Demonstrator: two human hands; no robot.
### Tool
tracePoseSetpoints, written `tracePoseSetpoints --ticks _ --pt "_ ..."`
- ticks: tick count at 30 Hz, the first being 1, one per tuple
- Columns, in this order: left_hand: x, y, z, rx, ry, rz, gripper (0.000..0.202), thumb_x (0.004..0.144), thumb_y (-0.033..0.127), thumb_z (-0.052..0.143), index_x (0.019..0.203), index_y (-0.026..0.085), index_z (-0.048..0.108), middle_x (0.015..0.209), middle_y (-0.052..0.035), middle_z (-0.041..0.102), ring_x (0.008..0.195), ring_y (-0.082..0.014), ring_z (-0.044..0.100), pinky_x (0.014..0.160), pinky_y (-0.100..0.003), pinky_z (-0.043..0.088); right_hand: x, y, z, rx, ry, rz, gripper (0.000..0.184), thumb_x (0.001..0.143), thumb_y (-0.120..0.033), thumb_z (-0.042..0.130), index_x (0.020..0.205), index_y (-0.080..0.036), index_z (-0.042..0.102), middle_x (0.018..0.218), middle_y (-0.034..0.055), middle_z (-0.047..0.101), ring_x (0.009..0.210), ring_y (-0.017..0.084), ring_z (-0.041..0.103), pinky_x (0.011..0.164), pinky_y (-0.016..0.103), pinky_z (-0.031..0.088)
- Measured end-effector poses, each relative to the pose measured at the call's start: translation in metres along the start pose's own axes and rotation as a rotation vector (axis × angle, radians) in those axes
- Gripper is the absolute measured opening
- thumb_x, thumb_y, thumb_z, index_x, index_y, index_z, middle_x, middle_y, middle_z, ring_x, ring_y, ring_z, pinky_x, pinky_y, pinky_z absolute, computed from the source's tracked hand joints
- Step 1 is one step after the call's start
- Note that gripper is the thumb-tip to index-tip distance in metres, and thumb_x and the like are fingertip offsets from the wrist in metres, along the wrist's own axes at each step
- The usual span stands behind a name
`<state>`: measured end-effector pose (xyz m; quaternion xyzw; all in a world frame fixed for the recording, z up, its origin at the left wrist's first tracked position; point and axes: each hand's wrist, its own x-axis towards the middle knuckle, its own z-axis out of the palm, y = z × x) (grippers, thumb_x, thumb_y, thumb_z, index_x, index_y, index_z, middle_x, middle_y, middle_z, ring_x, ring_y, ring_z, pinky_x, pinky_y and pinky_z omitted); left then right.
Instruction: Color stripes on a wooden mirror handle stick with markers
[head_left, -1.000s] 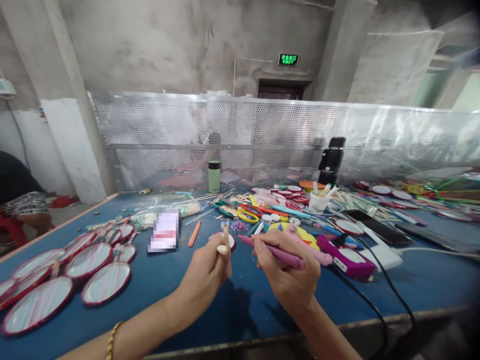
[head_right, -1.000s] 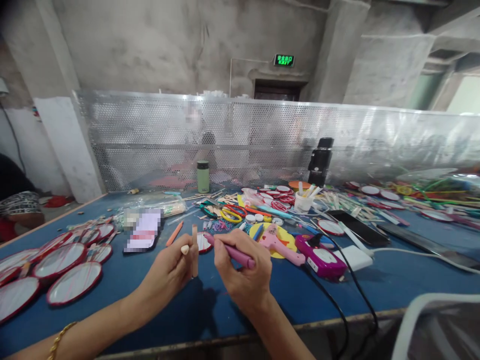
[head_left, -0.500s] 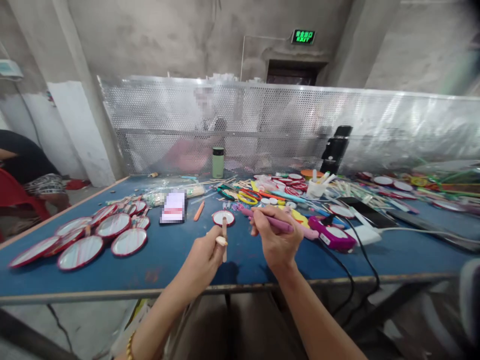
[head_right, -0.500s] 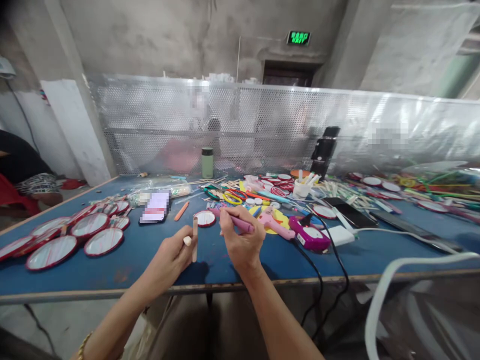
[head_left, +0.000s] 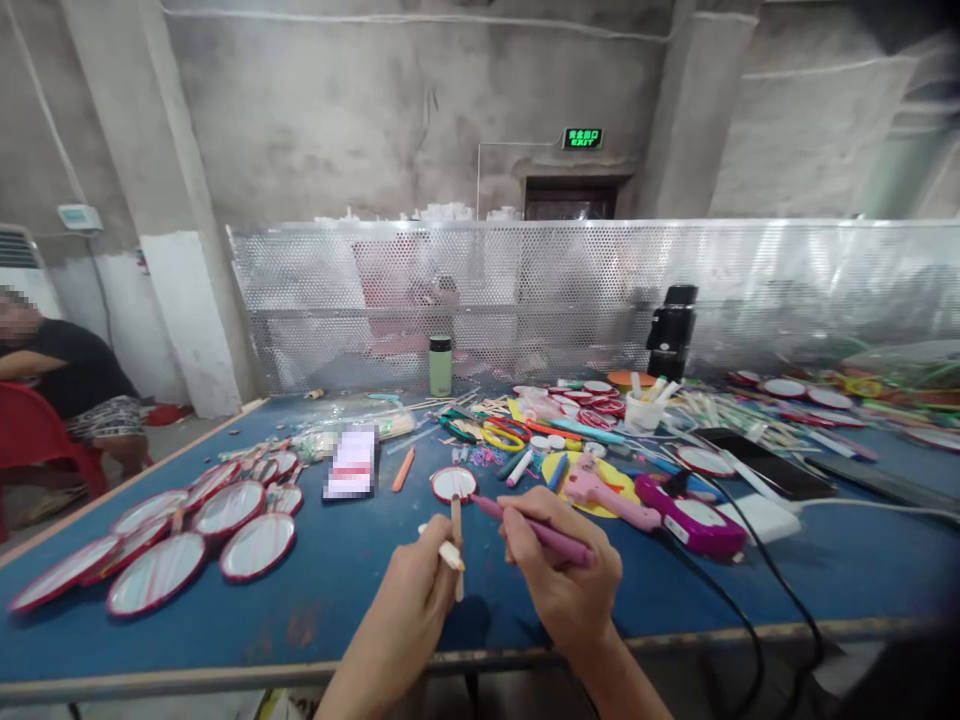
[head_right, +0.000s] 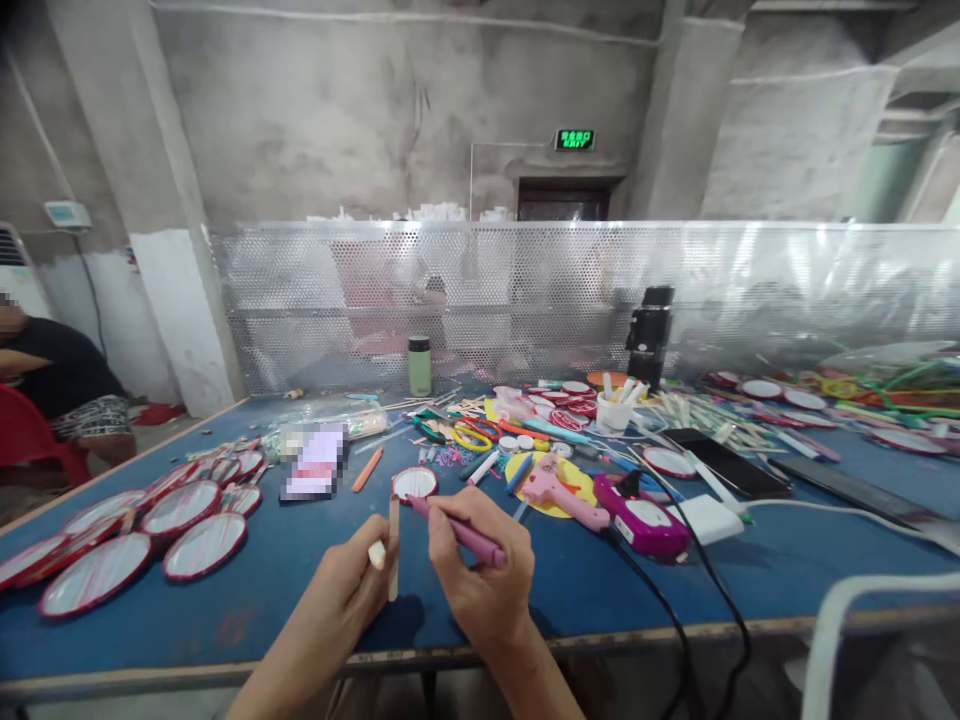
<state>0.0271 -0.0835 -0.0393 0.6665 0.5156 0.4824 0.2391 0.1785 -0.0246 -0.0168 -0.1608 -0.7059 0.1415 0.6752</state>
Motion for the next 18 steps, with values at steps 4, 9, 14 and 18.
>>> tracePoseSetpoints --ticks 4,9,14,18 --pt "-0.001 -0.001 0.000 -0.070 0.029 -0.032 0.030 0.100 0.043 0.037 0.078 0.023 0.039 0.057 0.0091 0.037 0.050 -0.0103 0.034 0.049 -0.020 0.027 -0.002 -0.003 0.004 -0.005 -0.017 -0.032 0.013 0.085 -0.008 0.061 0.086 -0.016 0.071 0.070 0.0012 0.068 0.055 0.010 0.062 0.044 0.019 0.045" --pt "0.001 -0.004 0.000 -0.101 0.036 -0.050 0.033 0.101 0.047 0.036 0.078 0.023 0.039 0.056 0.0102 0.034 0.048 -0.0093 0.031 0.046 -0.019 0.025 -0.004 -0.004 0.013 0.055 0.089 0.087 0.012 0.087 -0.011 0.062 0.086 -0.018 0.071 0.067 -0.0012 0.065 0.052 0.009 0.060 0.046 0.019 0.047" --pt "0.000 -0.006 -0.002 -0.094 0.022 -0.036 0.033 0.102 0.046 0.036 0.080 0.022 0.041 0.058 0.0097 0.037 0.051 -0.0093 0.032 0.048 -0.019 0.027 -0.006 -0.004 0.019 0.022 0.088 0.090 0.011 0.087 -0.012 0.062 0.084 -0.018 0.072 0.067 -0.0009 0.066 0.053 0.009 0.062 0.044 0.018 0.046" --pt "-0.002 -0.006 -0.002 -0.094 0.001 -0.034 0.032 0.102 0.045 0.036 0.079 0.022 0.041 0.058 0.0094 0.039 0.051 -0.0095 0.034 0.050 -0.020 0.029 -0.011 -0.006 0.017 -0.003 0.018 0.060 0.012 0.087 -0.011 0.061 0.086 -0.017 0.071 0.069 0.0000 0.067 0.053 0.010 0.063 0.043 0.018 0.046"
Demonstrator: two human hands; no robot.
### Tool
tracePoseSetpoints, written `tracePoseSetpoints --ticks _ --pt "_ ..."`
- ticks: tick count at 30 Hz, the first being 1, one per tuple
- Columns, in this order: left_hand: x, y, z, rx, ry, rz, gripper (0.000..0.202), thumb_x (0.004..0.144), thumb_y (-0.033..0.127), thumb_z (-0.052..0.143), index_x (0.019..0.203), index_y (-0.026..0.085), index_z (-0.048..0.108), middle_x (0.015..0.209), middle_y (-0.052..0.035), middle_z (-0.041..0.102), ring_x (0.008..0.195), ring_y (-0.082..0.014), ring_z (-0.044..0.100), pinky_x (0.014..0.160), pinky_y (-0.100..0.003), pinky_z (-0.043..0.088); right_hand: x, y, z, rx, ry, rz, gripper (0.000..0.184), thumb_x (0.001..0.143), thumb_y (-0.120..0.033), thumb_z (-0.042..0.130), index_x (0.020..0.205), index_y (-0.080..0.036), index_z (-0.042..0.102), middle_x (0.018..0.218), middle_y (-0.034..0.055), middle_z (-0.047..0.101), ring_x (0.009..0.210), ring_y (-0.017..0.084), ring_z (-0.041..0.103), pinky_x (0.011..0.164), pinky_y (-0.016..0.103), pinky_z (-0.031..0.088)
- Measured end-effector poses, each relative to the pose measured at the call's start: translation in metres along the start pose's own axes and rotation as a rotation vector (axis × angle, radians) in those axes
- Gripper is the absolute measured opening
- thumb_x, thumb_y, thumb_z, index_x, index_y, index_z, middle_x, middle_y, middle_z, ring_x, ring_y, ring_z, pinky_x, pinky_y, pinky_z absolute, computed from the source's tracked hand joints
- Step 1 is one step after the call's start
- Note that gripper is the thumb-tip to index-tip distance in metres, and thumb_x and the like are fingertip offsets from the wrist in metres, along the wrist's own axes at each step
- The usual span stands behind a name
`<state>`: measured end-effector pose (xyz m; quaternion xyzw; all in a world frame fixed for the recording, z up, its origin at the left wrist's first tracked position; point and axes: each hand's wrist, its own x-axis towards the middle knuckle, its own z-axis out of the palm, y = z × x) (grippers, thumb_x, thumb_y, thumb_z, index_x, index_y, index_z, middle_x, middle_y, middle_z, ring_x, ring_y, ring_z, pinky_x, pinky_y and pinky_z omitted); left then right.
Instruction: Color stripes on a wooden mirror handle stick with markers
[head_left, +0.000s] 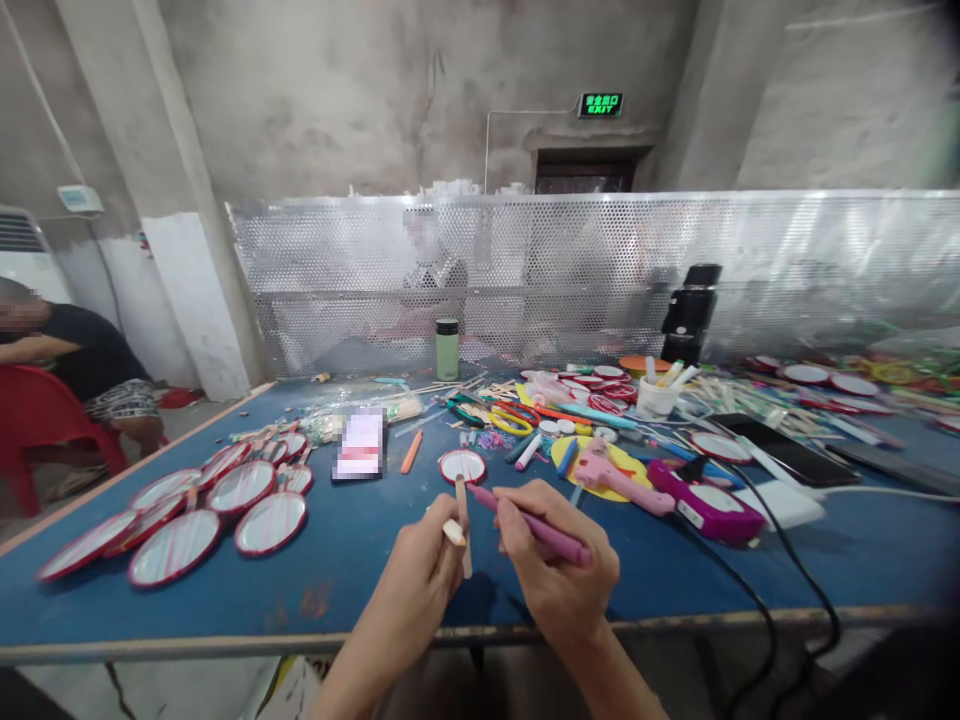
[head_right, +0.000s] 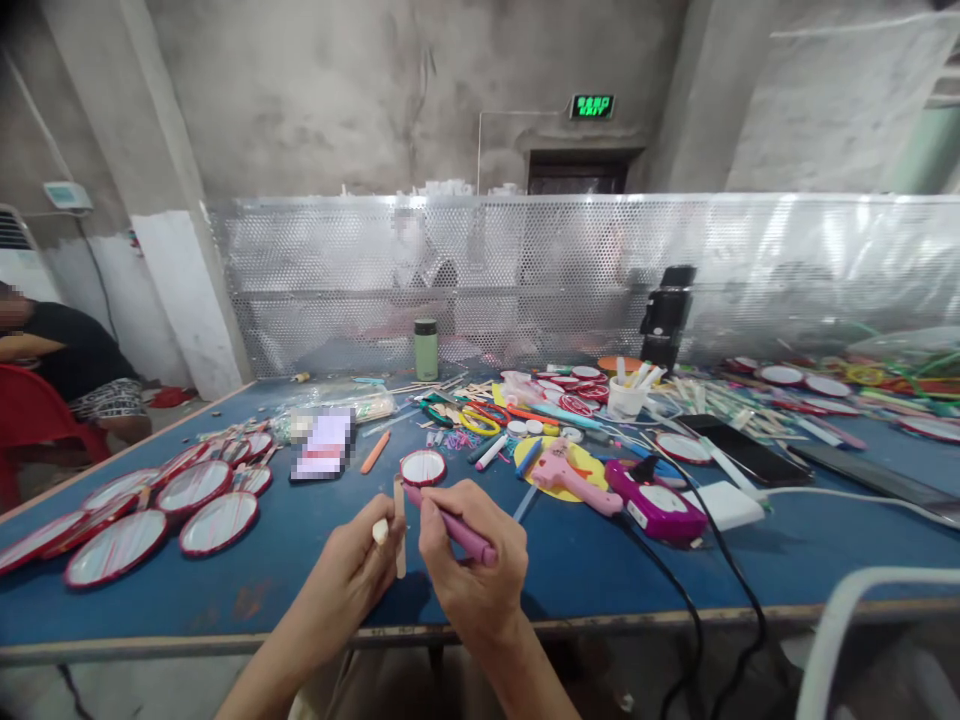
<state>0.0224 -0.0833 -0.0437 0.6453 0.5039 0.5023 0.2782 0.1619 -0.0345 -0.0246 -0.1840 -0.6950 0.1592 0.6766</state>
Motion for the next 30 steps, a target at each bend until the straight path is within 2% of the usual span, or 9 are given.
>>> tracePoseSetpoints --ticks 7,20,30 --pt "0.0000 0.0032 -0.0004 -0.026 -0.004 -0.018 0.032 0.101 0.046 0.037 0.080 0.023 0.041 0.055 0.0099 0.039 0.049 -0.0097 0.033 0.048 -0.020 0.027 -0.0042 0.0017 -0.0022 -0.024 0.044 0.043 0.010 0.087 -0.013 0.062 0.084 -0.017 0.070 0.068 0.0001 0.066 0.055 0.010 0.063 0.045 0.018 0.047" --pt "0.0002 0.0021 -0.0039 0.006 -0.049 0.010 0.029 0.103 0.039 0.036 0.079 0.022 0.040 0.058 0.0089 0.042 0.051 -0.0098 0.035 0.050 -0.020 0.028 -0.0051 -0.0008 0.0004 -0.042 0.030 0.101 0.010 0.088 -0.017 0.062 0.086 -0.018 0.073 0.070 0.0014 0.067 0.056 0.012 0.064 0.043 0.020 0.048" --pt "-0.0006 0.0038 -0.0037 0.017 -0.047 0.026 0.027 0.102 0.034 0.035 0.078 0.023 0.038 0.059 0.0081 0.044 0.052 -0.0099 0.036 0.052 -0.021 0.029 -0.0042 -0.0023 0.0006 -0.056 0.019 0.087 0.010 0.087 -0.017 0.063 0.086 -0.018 0.072 0.070 0.0017 0.068 0.055 0.012 0.064 0.044 0.021 0.049"
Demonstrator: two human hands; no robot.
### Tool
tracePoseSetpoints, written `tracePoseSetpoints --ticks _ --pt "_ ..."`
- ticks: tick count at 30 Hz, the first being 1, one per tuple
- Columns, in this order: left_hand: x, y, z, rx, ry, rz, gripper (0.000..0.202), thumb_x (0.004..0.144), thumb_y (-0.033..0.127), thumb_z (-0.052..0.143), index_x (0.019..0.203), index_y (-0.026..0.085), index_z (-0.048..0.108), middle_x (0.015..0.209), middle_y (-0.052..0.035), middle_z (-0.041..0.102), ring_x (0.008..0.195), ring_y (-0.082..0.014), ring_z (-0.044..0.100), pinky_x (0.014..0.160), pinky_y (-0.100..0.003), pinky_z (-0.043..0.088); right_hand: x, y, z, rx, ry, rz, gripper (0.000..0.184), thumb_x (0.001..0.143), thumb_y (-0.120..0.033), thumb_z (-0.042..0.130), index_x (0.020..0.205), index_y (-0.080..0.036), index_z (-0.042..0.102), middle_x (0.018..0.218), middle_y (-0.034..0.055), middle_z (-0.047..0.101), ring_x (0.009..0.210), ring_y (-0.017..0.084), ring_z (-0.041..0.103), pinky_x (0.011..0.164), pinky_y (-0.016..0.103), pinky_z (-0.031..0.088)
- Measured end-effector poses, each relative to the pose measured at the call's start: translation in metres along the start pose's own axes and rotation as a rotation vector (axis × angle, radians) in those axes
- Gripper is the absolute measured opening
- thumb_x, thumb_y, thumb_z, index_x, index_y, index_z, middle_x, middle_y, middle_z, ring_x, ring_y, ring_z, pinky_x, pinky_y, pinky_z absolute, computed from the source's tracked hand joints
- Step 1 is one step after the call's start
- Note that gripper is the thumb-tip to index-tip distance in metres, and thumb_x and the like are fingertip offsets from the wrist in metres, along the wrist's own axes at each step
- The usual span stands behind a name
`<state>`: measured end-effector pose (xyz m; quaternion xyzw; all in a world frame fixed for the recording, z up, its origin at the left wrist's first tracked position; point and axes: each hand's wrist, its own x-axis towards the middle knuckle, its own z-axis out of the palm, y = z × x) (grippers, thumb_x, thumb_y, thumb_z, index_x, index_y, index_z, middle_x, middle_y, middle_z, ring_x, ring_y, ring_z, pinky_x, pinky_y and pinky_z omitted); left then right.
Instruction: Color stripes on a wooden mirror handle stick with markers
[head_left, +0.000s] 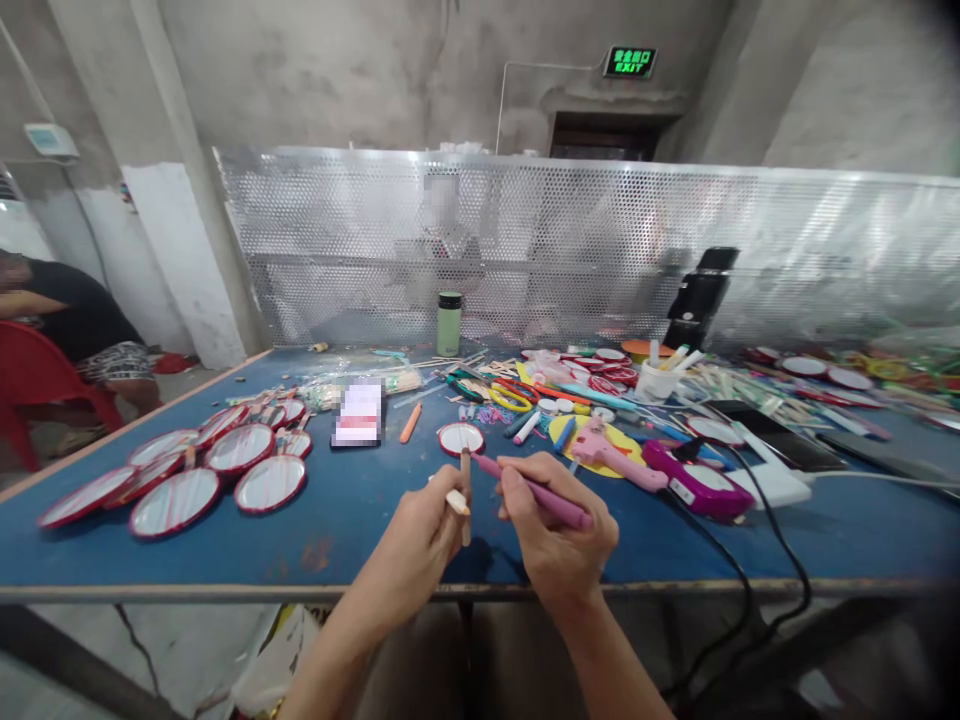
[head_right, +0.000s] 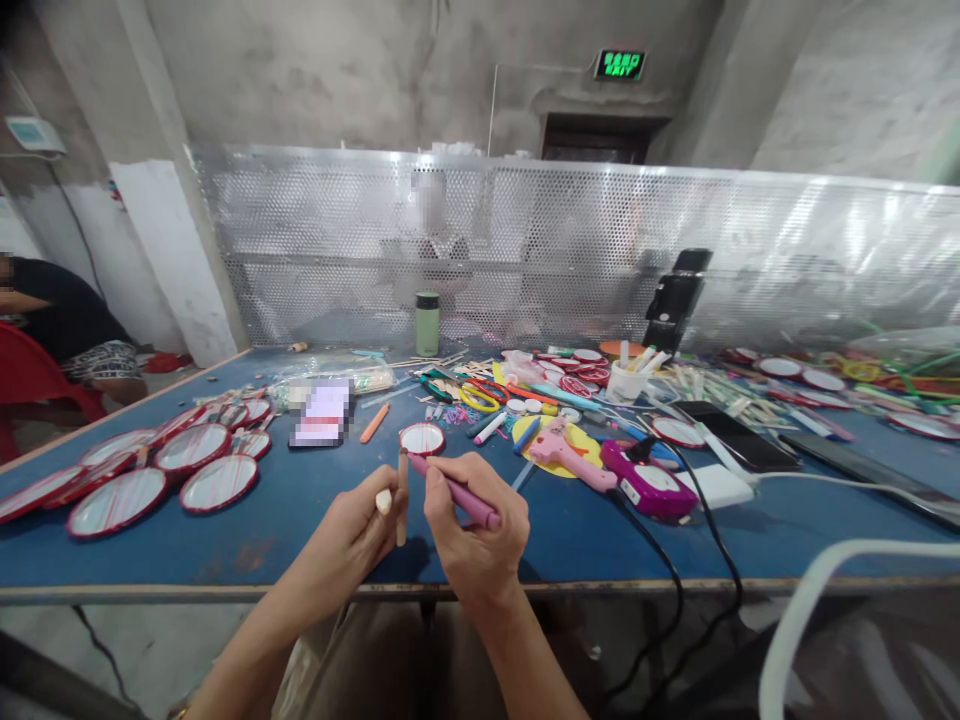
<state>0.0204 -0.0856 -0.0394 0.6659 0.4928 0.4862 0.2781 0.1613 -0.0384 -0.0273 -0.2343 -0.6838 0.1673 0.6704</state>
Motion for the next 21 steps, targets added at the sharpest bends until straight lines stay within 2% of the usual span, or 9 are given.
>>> tracePoseSetpoints --ticks 4,21 --pt "-0.0003 0.0010 0.0002 -0.009 0.005 0.000 0.026 0.102 0.031 0.034 0.077 0.023 0.038 0.058 0.0078 0.045 0.052 -0.0099 0.038 0.052 -0.021 0.029 -0.0002 0.0008 0.0010 0.003 -0.002 0.007 0.010 0.087 -0.017 0.063 0.086 -0.018 0.073 0.070 0.0018 0.068 0.055 0.012 0.064 0.045 0.021 0.048" --pt "-0.0015 -0.0016 -0.0002 0.007 -0.005 -0.033 0.028 0.102 0.038 0.036 0.079 0.023 0.039 0.056 0.0097 0.040 0.051 -0.0098 0.034 0.050 -0.021 0.028 -0.0008 0.0016 0.0003 0.000 0.020 0.006 0.011 0.087 -0.016 0.062 0.085 -0.019 0.072 0.069 0.0010 0.067 0.055 0.012 0.064 0.044 0.020 0.048"
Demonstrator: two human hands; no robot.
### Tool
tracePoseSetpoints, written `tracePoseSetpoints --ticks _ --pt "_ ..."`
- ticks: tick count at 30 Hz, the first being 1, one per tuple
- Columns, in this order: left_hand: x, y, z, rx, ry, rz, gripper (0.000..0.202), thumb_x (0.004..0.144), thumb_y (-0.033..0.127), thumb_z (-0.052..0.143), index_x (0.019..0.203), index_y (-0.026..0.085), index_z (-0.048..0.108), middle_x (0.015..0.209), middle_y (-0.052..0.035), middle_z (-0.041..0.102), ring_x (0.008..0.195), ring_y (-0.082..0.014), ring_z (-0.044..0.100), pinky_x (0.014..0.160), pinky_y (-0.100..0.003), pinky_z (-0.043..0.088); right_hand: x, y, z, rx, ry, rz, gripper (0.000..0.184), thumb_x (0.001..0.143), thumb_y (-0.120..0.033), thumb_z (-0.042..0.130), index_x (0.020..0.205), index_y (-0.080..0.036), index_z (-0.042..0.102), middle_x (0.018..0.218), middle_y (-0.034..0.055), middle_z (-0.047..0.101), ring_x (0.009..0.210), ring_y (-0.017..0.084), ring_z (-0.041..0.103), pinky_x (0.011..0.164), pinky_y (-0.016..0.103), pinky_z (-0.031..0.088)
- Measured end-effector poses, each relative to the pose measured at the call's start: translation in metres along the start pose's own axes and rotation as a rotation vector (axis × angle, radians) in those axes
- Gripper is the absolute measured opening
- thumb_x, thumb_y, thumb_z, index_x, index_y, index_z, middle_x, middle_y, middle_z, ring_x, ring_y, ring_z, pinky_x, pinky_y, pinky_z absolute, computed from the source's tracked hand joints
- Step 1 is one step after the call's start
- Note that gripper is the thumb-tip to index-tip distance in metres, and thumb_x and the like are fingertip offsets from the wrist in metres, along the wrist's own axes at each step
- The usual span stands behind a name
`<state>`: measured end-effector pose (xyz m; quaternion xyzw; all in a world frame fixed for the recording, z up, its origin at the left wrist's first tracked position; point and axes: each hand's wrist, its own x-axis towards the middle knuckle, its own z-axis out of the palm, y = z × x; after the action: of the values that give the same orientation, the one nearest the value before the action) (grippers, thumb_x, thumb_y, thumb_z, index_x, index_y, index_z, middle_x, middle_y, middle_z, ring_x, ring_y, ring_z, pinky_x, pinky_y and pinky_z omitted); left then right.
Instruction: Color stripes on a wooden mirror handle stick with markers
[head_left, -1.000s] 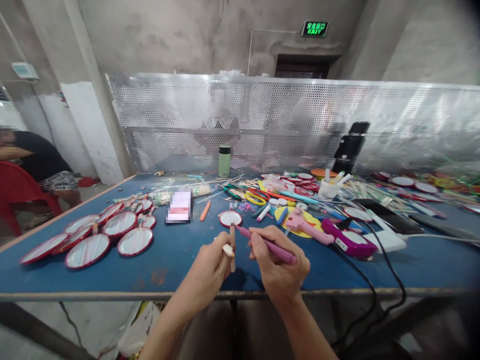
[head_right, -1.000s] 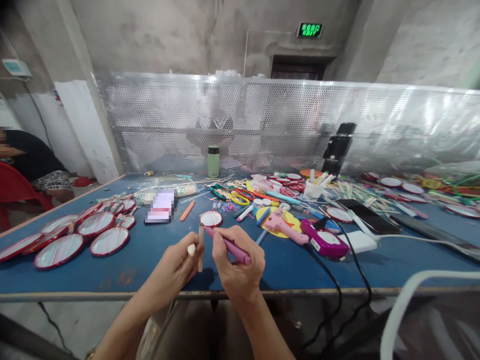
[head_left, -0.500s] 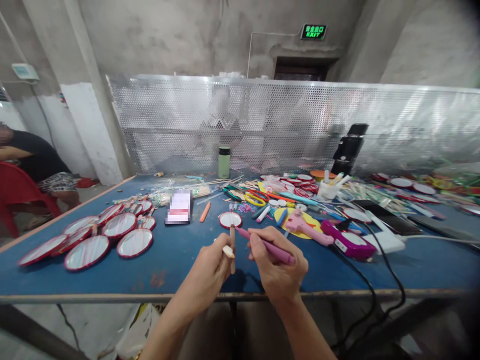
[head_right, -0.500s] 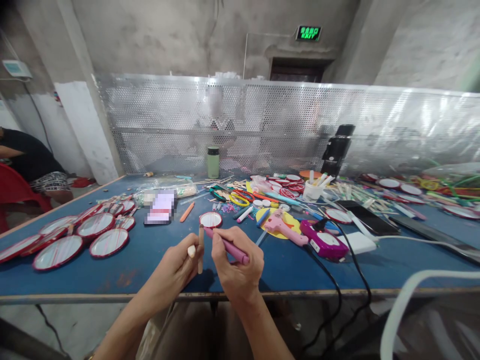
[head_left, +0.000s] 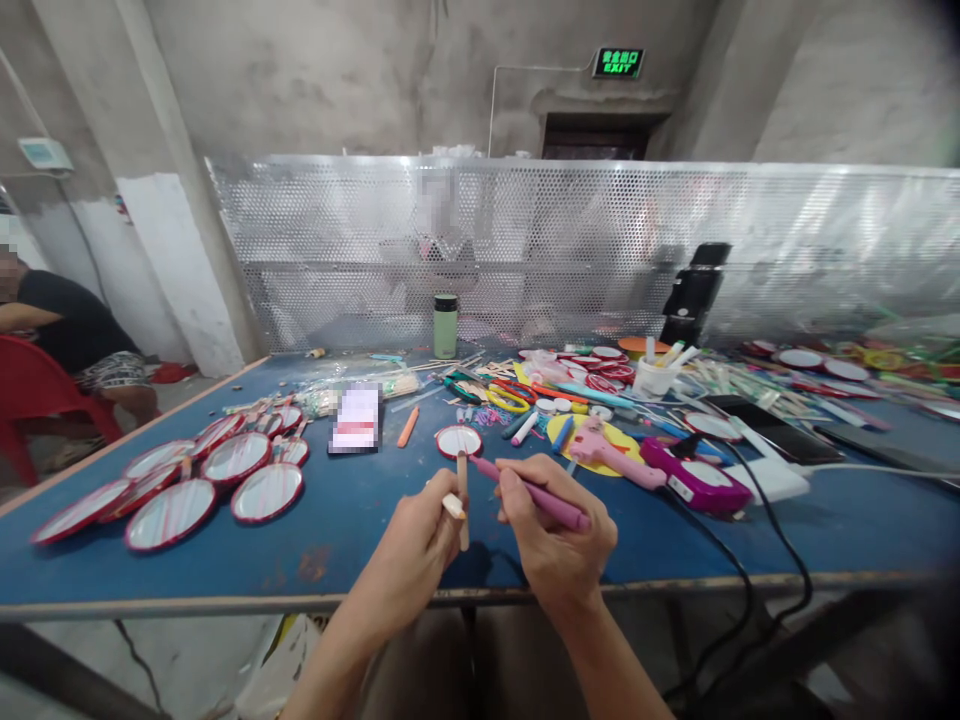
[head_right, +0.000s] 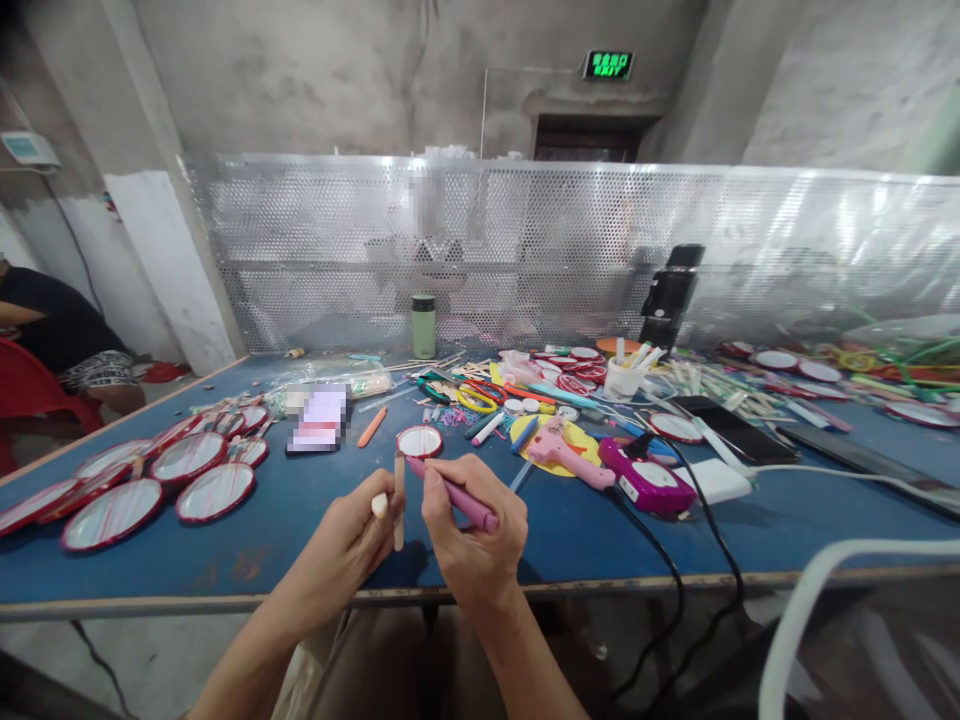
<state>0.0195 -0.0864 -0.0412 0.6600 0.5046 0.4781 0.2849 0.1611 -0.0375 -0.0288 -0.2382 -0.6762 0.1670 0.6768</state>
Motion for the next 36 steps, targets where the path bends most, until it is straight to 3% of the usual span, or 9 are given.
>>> tracePoseSetpoints --ticks 31,36 --pt "0.0015 0.0023 -0.0002 -0.006 -0.012 0.004 0.026 0.102 0.034 0.036 0.079 0.022 0.039 0.057 0.0097 0.040 0.051 -0.0095 0.033 0.050 -0.021 0.028 -0.0001 -0.0011 0.0009 0.001 0.014 -0.017 0.011 0.087 -0.015 0.062 0.086 -0.018 0.072 0.069 0.0008 0.067 0.056 0.012 0.064 0.045 0.020 0.047" --pt "0.0009 0.0029 -0.0011 -0.002 -0.008 0.018 0.025 0.102 0.031 0.036 0.079 0.022 0.039 0.057 0.0098 0.040 0.052 -0.0096 0.034 0.051 -0.021 0.028 0.0005 -0.0022 0.0002 0.025 -0.037 -0.072 0.012 0.086 -0.012 0.061 0.086 -0.017 0.072 0.070 0.0016 0.068 0.057 0.012 0.064 0.045 0.020 0.047"
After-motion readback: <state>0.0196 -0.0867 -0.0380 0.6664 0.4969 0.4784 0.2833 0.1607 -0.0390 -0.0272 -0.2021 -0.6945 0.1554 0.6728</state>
